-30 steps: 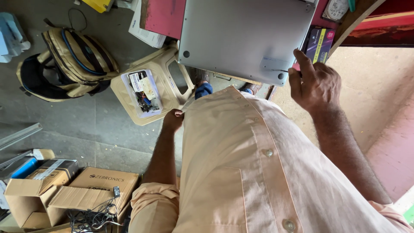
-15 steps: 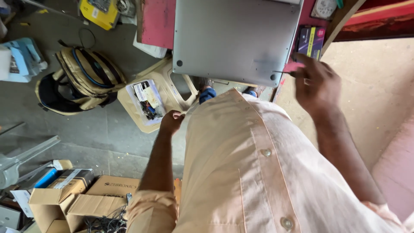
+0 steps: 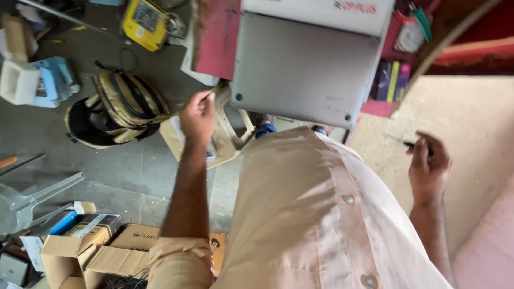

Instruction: The person removes a small panel from the back of a laptop and then uses a screwdriver to remove several screws from the casing.

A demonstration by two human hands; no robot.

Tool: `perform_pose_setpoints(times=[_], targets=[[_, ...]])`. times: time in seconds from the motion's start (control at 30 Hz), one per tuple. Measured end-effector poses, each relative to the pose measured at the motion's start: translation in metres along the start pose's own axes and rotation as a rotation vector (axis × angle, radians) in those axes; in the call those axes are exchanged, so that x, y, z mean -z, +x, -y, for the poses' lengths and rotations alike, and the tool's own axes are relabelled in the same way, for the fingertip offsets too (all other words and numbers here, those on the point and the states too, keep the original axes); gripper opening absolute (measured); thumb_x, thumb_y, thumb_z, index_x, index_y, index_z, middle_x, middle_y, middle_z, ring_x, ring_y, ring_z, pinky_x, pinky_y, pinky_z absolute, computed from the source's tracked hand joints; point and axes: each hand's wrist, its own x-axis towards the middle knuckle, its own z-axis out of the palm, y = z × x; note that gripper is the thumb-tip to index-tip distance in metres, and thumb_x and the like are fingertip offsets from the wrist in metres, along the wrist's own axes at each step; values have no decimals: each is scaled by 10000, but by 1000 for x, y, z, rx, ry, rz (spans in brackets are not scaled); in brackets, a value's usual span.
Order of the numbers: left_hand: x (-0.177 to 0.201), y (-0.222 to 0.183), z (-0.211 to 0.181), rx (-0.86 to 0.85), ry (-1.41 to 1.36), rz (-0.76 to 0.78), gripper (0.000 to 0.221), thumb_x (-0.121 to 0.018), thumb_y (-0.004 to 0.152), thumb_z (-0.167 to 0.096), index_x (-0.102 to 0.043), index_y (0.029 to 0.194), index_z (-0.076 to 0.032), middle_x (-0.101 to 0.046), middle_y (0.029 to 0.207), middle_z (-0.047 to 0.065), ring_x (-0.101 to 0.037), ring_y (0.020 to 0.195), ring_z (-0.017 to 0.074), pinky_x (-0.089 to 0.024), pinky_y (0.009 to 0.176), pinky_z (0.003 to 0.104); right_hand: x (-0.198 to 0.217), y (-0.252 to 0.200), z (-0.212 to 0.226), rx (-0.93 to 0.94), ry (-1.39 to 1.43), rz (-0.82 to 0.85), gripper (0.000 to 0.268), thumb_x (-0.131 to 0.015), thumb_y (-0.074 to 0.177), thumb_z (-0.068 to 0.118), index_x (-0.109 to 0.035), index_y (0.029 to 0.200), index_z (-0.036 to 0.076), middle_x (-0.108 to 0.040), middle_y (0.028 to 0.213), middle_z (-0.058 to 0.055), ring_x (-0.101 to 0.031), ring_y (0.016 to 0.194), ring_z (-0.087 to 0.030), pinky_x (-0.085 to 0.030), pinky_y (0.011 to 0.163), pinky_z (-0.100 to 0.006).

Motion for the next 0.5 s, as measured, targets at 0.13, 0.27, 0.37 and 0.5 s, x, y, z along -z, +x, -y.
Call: perform_pose_setpoints(times=[0.13,0.27,0.37,0.5], targets=[[-15,43,-22,-143,-14,-110,107,-762,975,-130,-733,1043,-54,-757,946,87,-752,809,164,-587,705,270,-22,-10,24,20,2,53,198,-580,1166,105,-674,1251,-46,-712,940,-125,-683,855,-133,-508,713,-253],[-34,78,-26,-234,71,-155,90,-771,941,-127,-732,1007,-80,-753,938,68,-726,768,200,-581,689,317,-31,-13,35,3,-107,51,201,-580,1143,87,-688,1264,-31,-722,960,-133,-701,859,-144,-536,717,-265],[-53,99,-16,-245,139,-208,86,-773,914,-120,-726,982,-94,-745,925,67,-712,802,235,-575,725,354,-26,-16,27,21,-123,30,173,-588,1163,82,-685,1246,-35,-723,949,-133,-711,859,-137,-548,740,-262],[-75,124,-5,-241,197,-226,93,-760,874,-110,-706,950,-119,-729,987,60,-687,950,278,-566,835,392,-17,-24,15,13,-126,-5,165,-577,1180,63,-692,1251,-33,-730,958,-133,-721,870,-133,-553,733,-236]])
